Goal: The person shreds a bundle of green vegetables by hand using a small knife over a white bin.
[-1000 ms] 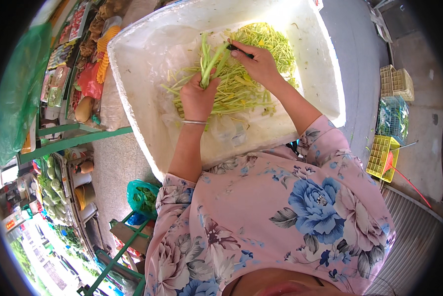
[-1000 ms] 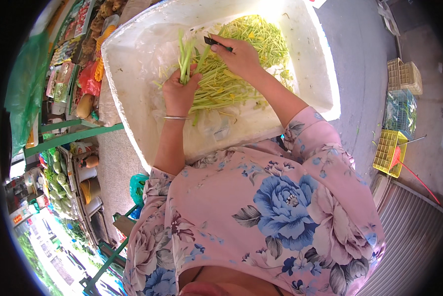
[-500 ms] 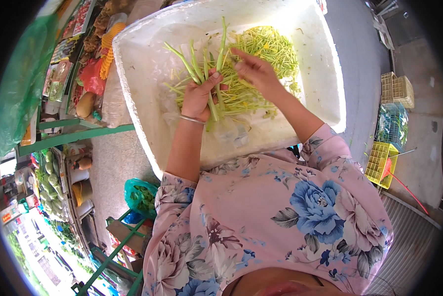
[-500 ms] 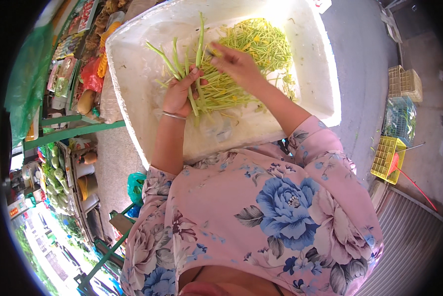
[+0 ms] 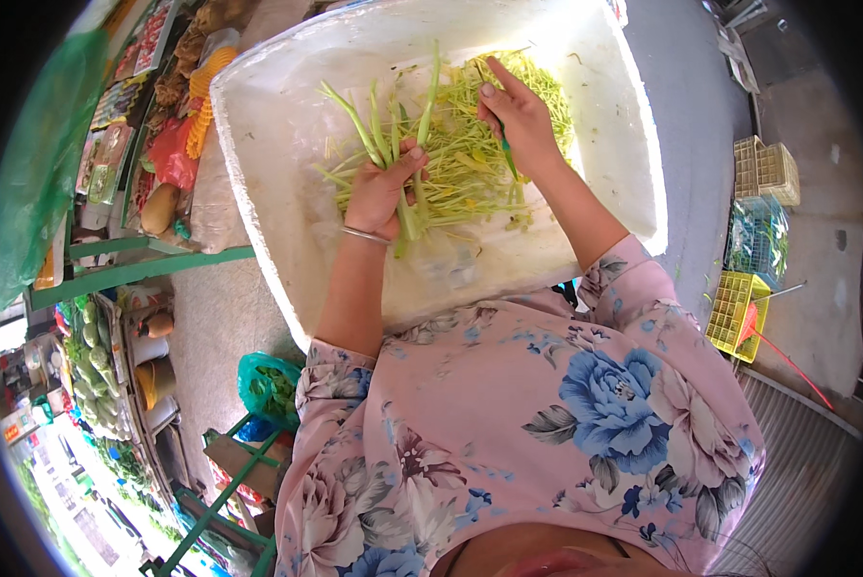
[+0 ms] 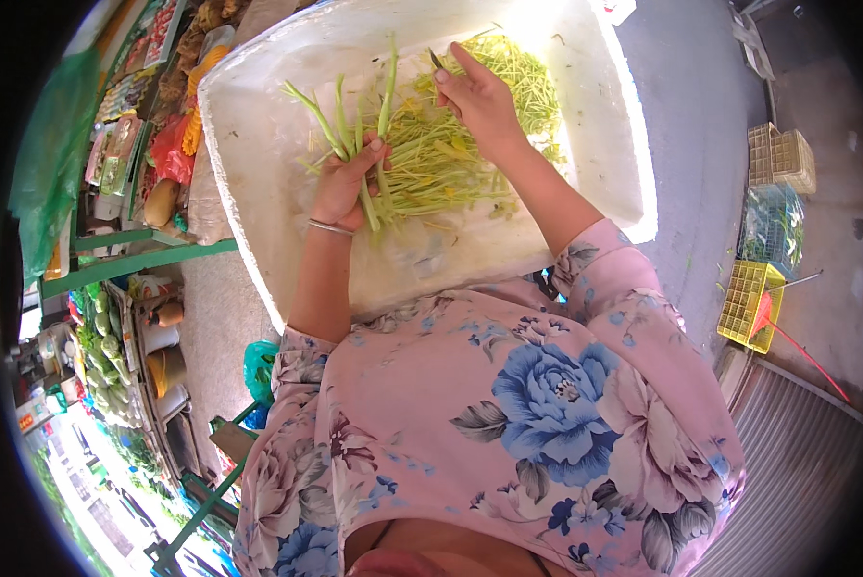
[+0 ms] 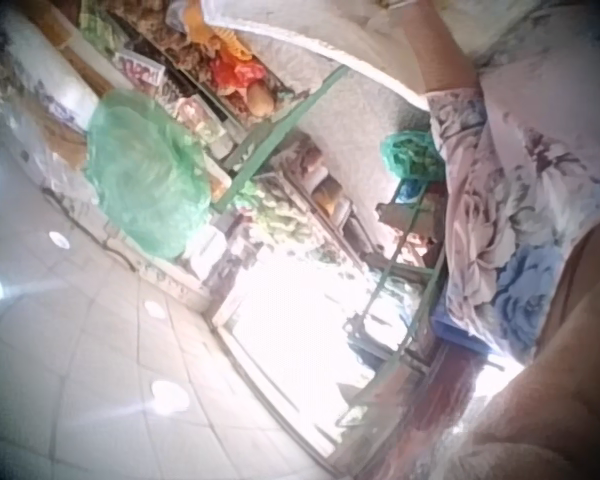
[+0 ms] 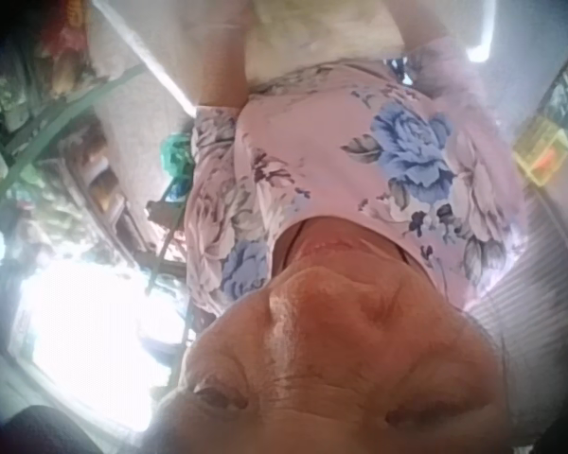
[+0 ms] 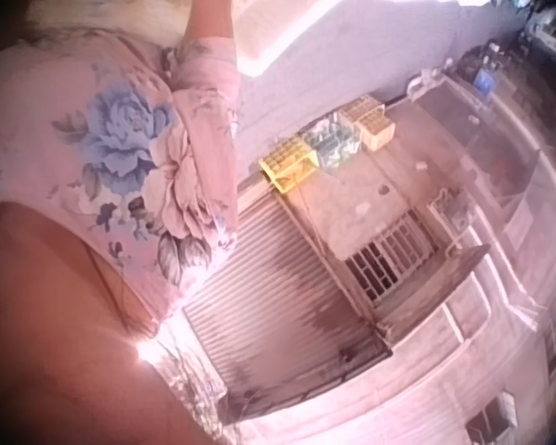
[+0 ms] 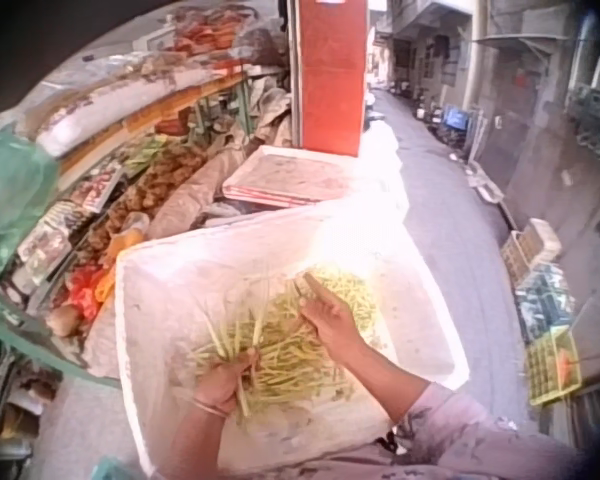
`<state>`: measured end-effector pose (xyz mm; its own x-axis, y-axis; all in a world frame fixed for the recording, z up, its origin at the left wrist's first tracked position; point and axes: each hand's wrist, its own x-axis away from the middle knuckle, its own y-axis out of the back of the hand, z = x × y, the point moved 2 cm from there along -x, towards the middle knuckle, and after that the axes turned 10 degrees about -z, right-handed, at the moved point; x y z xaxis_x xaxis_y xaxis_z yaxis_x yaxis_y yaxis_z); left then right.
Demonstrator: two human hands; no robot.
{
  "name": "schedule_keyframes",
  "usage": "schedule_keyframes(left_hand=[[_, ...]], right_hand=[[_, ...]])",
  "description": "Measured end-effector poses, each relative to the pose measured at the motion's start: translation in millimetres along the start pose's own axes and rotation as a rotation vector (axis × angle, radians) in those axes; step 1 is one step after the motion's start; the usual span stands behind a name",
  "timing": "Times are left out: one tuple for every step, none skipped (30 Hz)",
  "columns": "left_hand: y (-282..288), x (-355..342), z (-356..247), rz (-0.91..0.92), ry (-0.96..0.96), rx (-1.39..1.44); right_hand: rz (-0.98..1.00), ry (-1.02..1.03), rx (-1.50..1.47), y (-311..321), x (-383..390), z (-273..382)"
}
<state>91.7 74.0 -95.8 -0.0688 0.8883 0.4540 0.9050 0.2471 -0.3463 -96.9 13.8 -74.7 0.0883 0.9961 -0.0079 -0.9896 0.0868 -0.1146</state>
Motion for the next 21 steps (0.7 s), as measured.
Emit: schedule_keyframes(left_hand=[[0.5,-0.1,-0.2,-0.005,-0.053,-0.084],[1.5,-0.6,-0.6,-0.01,-0.106,-0.167],[2.7,-1.4,-0.9,-0.016,-0.159,-0.25],[4.4,-3.3,-0.7,-0.013,-0.214,-0.312],[6.4,-6.9,0.6,-0.01,-0.269,-0.374],[9.0,-8.8,0.3,-0.008,-0.324,-0.435],[13.3,-8.9,-3.0,-0.025,-0.316,-0.458],[18.5,-8.4,-9.0,-0.043,-0.308,-0.481],[25.0,-8.4,-14.5,-0.061,-0.299,-0.504],[34.2,-7.6,-21.7,-0.137,-0.324,-0.517],[42.6,-9.5,-28.2,-0.206,-0.35,-0.526],[49.2,-11.5,-32.8,-0.278,-0.374,-0.534],[55.2,-12.4,-35.2,-0.327,-0.422,-0.462],[60.8,-13.7,-37.4,-0.376,-0.47,-0.39],[66.3,-13.1,-38.8,-0.428,-0.519,-0.317],[67.1,-11.6,-40.5,-0.449,-0.527,-0.246],[62.3,-11.6,-43.0,-0.456,-0.534,-0.179],[58.5,-10.9,-44.4,-0.464,-0.542,-0.112],[56.9,-10.7,-45.3,-0.475,-0.552,-0.12],[56.1,-8.8,-46.4,-0.488,-0.562,-0.129],[56.3,-8.0,-47.9,-0.5,-0.573,-0.138]], right_hand=[[0.07,-0.094,-0.087,0.9,-2.1,3.7],[0.134,-0.121,-0.092,1.2,-3.4,7.0],[0.199,-0.147,-0.097,1.3,-4.4,9.6],[0.263,-0.175,-0.107,0.8,-4.9,9.3],[0.251,-0.217,-0.13,2.0,-8.2,5.1],[0.234,-0.221,-0.033,4.6,-10.8,3.4],[0.221,-0.225,0.065,7.2,-13.4,2.7],[0.209,-0.228,0.164,9.3,-15.1,2.3],[0.098,-0.261,0.188,12.3,-16.8,2.3],[0.048,-0.231,0.266,20.7,-24.7,-4.1],[-0.008,-0.196,0.348,35.5,-38.6,-15.3],[-0.061,-0.161,0.429,42.5,-47.1,-21.0],[-0.081,-0.235,0.607,36.2,-39.8,-6.7],[-0.036,-0.142,0.802,26.5,-39.8,-9.2],[0.012,-0.043,0.994,14.3,-39.1,-14.1],[0.053,0.064,1.185,4.4,-37.8,-18.9],[0.19,0.156,1.192,-4.2,-37.8,-28.5],[0.387,0.078,1.304,-19.7,-39.5,-44.0],[0.591,0.001,1.405,-36.8,-39.5,-53.9],[0.605,0.049,1.459,-39.6,-40.4,-64.8],[0.617,0.097,1.514,-41.7,-40.0,-77.0]])
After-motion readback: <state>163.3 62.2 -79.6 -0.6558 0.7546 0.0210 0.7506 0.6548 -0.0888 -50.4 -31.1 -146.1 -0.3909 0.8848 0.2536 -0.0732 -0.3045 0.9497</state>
